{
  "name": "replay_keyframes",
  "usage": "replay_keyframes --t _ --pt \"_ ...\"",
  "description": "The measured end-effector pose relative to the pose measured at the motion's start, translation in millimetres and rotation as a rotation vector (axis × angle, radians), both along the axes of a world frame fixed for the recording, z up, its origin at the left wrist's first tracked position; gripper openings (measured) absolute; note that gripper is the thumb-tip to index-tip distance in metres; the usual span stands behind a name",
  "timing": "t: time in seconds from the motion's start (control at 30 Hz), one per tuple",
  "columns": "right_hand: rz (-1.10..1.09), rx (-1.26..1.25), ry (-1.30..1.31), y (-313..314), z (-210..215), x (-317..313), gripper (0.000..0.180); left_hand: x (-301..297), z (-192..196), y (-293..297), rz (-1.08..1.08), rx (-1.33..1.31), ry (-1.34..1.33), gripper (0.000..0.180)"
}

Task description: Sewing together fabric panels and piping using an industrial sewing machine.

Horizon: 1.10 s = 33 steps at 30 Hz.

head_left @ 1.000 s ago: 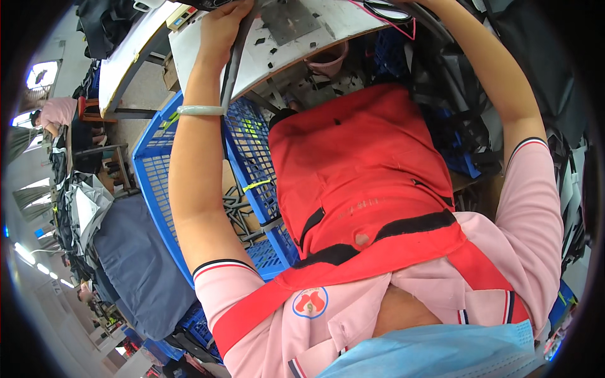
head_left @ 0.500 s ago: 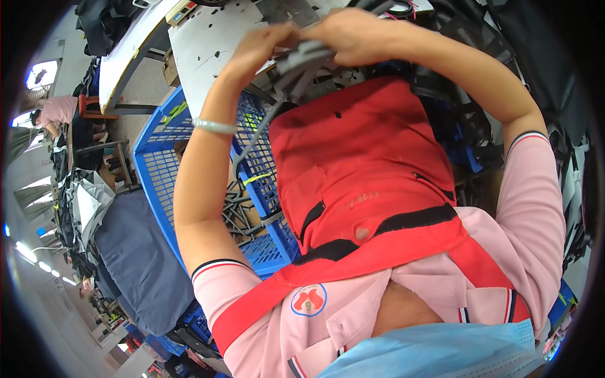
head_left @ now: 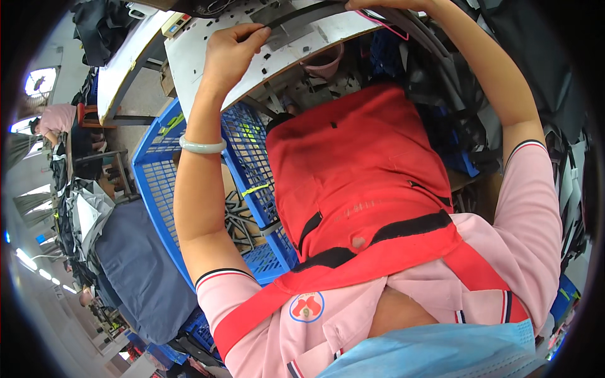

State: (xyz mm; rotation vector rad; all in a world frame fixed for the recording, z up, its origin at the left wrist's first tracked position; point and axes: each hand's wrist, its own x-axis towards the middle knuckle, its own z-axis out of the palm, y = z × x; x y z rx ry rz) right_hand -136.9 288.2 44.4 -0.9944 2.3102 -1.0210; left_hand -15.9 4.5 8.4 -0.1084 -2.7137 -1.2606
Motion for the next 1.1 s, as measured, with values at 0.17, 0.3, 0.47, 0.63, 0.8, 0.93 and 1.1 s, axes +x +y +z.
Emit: replay_keyframes --t 0.17,0.3,0.47,0.63,0.8,0.93,1.1 --pt "-0.062 0.006 0.03 -4.5 2.7 -12.6 0.041 -23.0 -3.4 -6.3 0.047 0.042 -0.066 0.03" --pt "-0.09 0.006 0.004 -5.3 -1.2 -24.8 0.034 -38.6 -2.8 -8.8 0.047 0.083 -0.056 0.028" --pt "-0.09 -0.037 -0.008 -12.6 -1.8 -28.4 0.031 -39.5 -3.0 -16.1 0.048 0.145 -0.056 0.027" --pt "0.126 -0.329 -0.238 2.9 -8.5 -46.0 0.031 -46.9 -2.5 -14.9 0.017 0.163 0.004 0.026" --pt "-0.135 -0.117 -0.062 -19.3 -3.8 -30.8 0.033 -43.3 -2.5 -19.5 0.064 0.262 -0.019 0.024" --pt "-0.108 -0.223 -0.169 -7.1 -4.6 -29.0 0.029 -43.5 -5.0 -19.1 0.05 0.31 -0.009 0.022" --pt "-0.388 -0.302 -0.28 14.4 -4.6 6.1 0.023 -49.9 -12.4 -40.8 0.265 0.517 0.113 0.022"
